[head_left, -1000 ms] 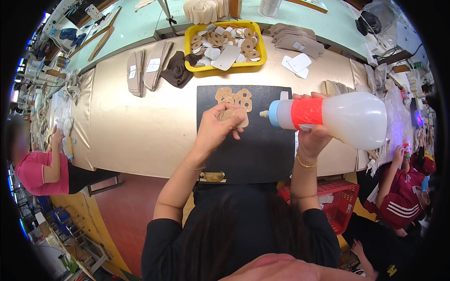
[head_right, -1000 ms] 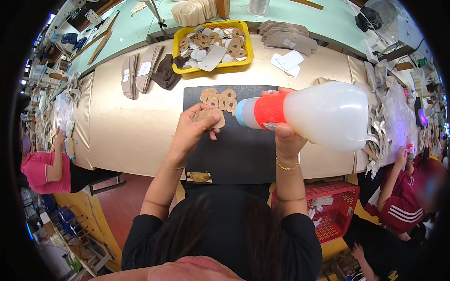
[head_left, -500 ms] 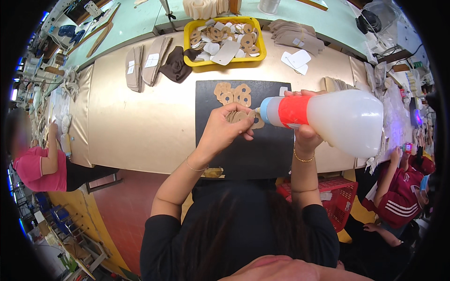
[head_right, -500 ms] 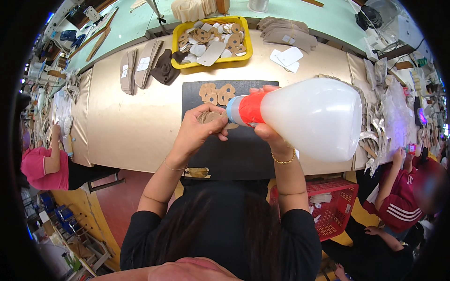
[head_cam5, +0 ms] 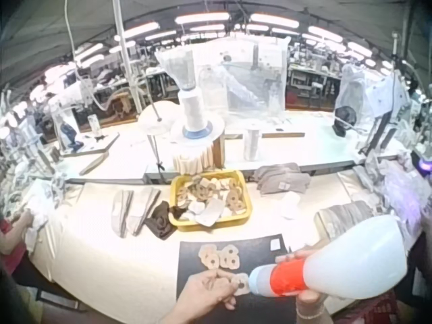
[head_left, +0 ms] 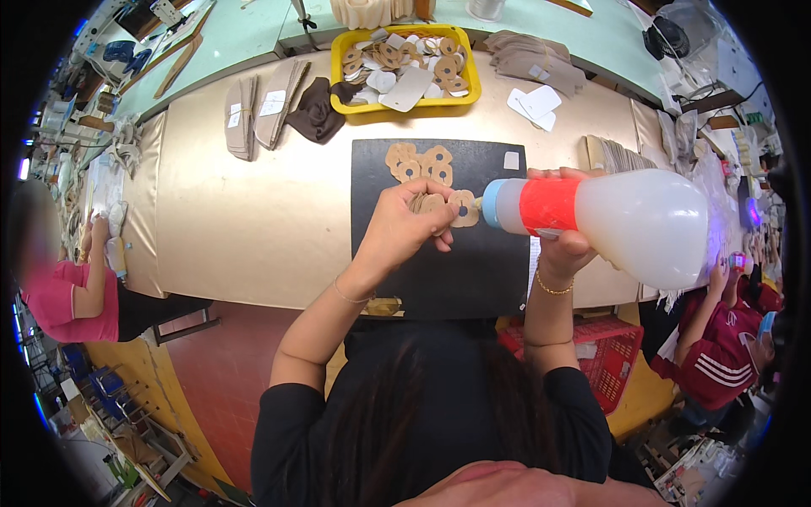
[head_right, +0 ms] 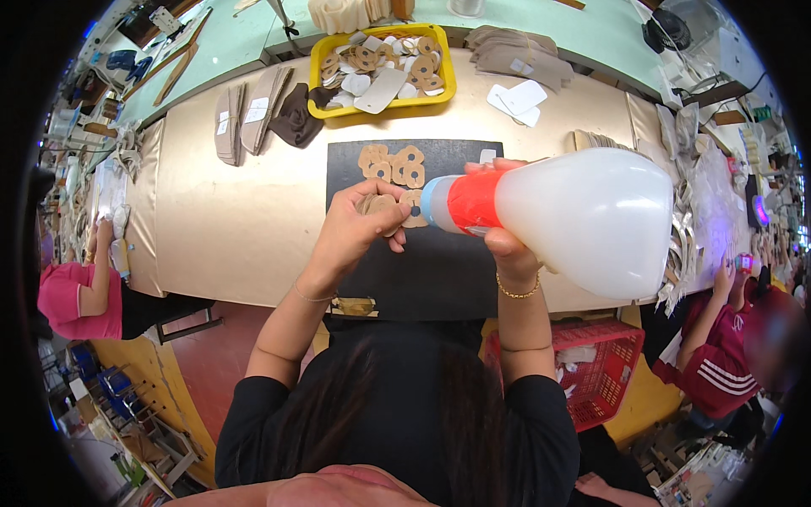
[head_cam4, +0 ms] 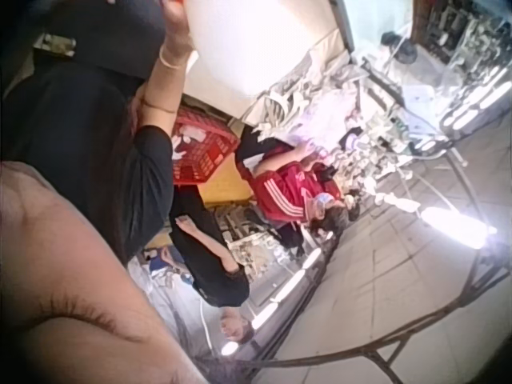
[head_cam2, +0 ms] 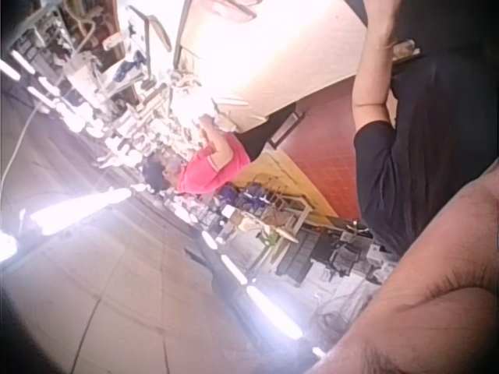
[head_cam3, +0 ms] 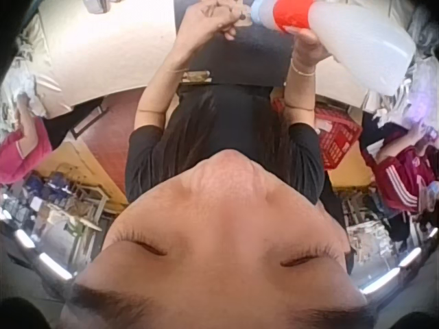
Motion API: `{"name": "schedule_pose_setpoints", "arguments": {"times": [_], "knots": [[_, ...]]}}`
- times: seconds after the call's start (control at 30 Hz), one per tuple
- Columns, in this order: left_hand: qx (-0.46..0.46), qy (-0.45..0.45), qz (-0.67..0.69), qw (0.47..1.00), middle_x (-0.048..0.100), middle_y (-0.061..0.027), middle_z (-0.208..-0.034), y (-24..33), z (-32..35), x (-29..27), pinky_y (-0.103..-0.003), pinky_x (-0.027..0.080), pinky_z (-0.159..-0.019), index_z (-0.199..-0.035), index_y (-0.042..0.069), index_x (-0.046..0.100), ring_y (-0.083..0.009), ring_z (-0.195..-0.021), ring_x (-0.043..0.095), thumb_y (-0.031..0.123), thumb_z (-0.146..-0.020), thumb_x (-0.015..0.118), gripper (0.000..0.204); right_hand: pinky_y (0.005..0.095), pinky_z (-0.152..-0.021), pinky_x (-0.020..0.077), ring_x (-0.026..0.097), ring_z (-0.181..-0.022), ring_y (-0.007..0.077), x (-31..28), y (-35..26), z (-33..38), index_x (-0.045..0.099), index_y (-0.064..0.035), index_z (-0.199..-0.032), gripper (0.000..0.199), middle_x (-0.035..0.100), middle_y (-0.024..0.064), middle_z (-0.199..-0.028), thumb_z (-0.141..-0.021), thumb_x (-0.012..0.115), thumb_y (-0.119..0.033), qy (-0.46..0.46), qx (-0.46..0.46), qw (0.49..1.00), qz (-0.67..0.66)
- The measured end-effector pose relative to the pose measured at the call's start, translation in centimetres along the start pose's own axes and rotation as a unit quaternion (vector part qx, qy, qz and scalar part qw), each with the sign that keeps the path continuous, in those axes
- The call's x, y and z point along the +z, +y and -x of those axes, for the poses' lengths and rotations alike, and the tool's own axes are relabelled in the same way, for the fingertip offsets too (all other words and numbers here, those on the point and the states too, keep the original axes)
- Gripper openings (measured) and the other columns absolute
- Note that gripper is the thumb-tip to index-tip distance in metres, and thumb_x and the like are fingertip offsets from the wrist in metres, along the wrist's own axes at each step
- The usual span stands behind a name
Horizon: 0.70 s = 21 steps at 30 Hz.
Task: The person applies glue from a squeeze bottle onto small circular cardboard pieces and places them on a black board. They then pick up a plastic bag containing fabric pieces and use a small tool to manipulate the fabric.
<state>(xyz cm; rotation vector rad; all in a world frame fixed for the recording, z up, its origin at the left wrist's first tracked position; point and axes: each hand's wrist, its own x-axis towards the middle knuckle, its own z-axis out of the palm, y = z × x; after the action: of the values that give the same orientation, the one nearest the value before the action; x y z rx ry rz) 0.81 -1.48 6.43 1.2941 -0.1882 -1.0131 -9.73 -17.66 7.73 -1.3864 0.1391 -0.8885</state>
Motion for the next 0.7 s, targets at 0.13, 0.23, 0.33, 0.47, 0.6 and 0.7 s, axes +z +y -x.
{"name": "schedule_pose_setpoints", "arguments": {"times": [0.13,0.23,0.33,0.47,0.6,0.7], "knots": [[0.013,0.014,-0.013,1.0,0.06,-0.0067,-0.069,0.0,0.0,0.1,-0.024,0.052,-0.052,-0.096,-0.004,0.059,-0.011,-0.056,0.06,0.01,-0.084,0.065,0.019,0.044,-0.076,0.0575,0.065,-0.084,0.0298,0.2,-0.5,1.0,0.053,0.0073,-0.105,0.09,0.055,0.0095,-0.091,-0.061,0.069,-0.069,0.006,0.035,0.998,0.055],[0.026,0.016,-0.01,0.999,0.061,-0.0064,-0.069,0.0,0.1,0.2,-0.023,0.052,-0.051,-0.095,-0.003,0.059,-0.0107,-0.056,0.06,0.01,-0.084,0.065,0.018,0.0433,-0.085,0.053,0.061,-0.099,0.0297,-0.3,0.4,1.2,0.05,0.0037,-0.117,0.083,0.056,0.0131,-0.109,-0.062,0.082,-0.05,-0.06,0.025,0.997,-0.038],[0.03,0.018,-0.001,0.999,0.06,-0.006,-0.068,0.1,0.1,0.2,-0.023,0.052,-0.05,-0.094,-0.003,0.058,-0.0108,-0.055,0.059,0.01,-0.084,0.066,0.018,0.0434,-0.086,0.0522,0.061,-0.101,0.0291,-0.6,1.0,1.8,0.049,0.0026,-0.119,0.08,0.056,0.0141,-0.114,-0.064,0.084,-0.044,-0.072,0.038,0.996,-0.043],[0.024,0.032,0.016,0.999,0.059,-0.0052,-0.067,0.0,0.1,0.1,-0.024,0.05,-0.049,-0.094,-0.003,0.058,-0.0112,-0.054,0.059,0.01,-0.082,0.068,0.02,0.0432,-0.082,0.0545,0.063,-0.093,0.0286,-0.6,0.9,1.8,0.051,0.0042,-0.114,0.079,0.056,0.0131,-0.106,-0.065,0.079,-0.051,-0.047,0.027,0.998,-0.021],[0.034,0.031,0.014,0.999,0.059,-0.0057,-0.068,-1.1,-0.7,-0.9,-0.024,0.05,-0.049,-0.096,-0.004,0.058,-0.0112,-0.054,0.059,0.01,-0.082,0.069,0.022,0.0417,-0.074,0.0585,0.065,-0.08,0.0267,-0.7,0.2,1.4,0.055,0.0079,-0.105,0.09,0.058,0.0108,-0.091,-0.063,0.068,-0.071,0.035,0.016,0.998,0.053],[0.06,0.079,-0.057,0.993,0.061,-0.0076,-0.068,-2.5,-2.7,-2.5,-0.024,0.052,-0.049,-0.097,-0.005,0.059,-0.011,-0.054,0.059,0.009,-0.085,0.064,0.02,0.0417,-0.073,0.0587,0.064,-0.08,0.0258,-0.9,0.2,1.4,0.054,0.0079,-0.105,0.089,0.058,0.0117,-0.091,-0.064,0.069,-0.07,0.047,0.022,0.998,0.048]]}}
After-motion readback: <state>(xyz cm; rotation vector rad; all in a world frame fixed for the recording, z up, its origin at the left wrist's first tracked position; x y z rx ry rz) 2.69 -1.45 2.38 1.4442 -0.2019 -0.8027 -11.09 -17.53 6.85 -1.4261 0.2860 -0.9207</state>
